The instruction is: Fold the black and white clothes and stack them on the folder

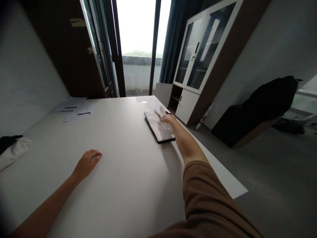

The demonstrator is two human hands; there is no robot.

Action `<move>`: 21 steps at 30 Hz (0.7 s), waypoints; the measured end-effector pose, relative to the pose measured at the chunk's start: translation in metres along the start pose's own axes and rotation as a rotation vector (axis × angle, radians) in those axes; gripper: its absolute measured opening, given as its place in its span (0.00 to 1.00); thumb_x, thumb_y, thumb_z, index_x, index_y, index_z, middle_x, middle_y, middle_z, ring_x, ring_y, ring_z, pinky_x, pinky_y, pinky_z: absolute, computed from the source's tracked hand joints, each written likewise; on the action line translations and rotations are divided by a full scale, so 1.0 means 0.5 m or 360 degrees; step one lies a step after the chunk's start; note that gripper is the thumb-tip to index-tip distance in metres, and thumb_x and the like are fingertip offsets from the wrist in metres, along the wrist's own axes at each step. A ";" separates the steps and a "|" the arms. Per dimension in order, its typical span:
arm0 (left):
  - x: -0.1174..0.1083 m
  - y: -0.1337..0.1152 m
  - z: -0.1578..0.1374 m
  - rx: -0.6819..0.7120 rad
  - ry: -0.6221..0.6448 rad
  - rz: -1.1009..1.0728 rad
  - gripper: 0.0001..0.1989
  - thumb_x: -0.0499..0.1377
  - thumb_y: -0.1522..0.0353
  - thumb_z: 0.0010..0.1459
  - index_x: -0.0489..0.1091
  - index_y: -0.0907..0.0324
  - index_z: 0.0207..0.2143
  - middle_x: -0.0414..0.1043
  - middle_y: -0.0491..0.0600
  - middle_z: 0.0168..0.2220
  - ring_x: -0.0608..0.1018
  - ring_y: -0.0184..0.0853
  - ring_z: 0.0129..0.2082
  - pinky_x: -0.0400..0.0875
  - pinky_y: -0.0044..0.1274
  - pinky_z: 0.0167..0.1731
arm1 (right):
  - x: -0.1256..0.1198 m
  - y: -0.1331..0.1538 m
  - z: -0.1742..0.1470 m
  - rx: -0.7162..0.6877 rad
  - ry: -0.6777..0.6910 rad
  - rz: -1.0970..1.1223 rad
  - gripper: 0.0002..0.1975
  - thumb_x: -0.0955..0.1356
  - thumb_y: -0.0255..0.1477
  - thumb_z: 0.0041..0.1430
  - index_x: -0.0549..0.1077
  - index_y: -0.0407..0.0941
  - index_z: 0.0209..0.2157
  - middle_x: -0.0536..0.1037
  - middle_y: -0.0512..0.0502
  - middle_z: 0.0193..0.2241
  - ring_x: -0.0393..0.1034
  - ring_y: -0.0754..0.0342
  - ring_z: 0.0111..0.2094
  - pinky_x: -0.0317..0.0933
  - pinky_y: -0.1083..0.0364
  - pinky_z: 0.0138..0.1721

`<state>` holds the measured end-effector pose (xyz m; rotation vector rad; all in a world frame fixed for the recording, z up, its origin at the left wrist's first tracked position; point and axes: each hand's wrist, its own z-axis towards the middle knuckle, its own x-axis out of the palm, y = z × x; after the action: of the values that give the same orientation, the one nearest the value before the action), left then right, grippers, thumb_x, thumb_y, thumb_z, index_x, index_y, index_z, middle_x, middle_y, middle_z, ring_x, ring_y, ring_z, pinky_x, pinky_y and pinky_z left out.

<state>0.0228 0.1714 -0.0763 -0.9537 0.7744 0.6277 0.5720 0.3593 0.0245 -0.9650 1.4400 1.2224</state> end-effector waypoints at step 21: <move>0.002 0.007 -0.004 0.0015 0.0004 0.0026 0.15 0.52 0.59 0.68 0.75 0.55 0.39 0.76 0.52 0.42 0.75 0.44 0.45 0.68 0.36 0.50 | -0.042 -0.134 0.008 0.0376 -0.0032 -0.0134 0.20 0.69 0.26 0.62 0.77 0.41 0.55 0.77 0.34 0.53 0.72 0.44 0.50 0.64 0.53 0.47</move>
<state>0.0200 0.1713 -0.0794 -0.9403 0.7874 0.6367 0.6413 0.3508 0.0311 -0.8400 1.4749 0.9732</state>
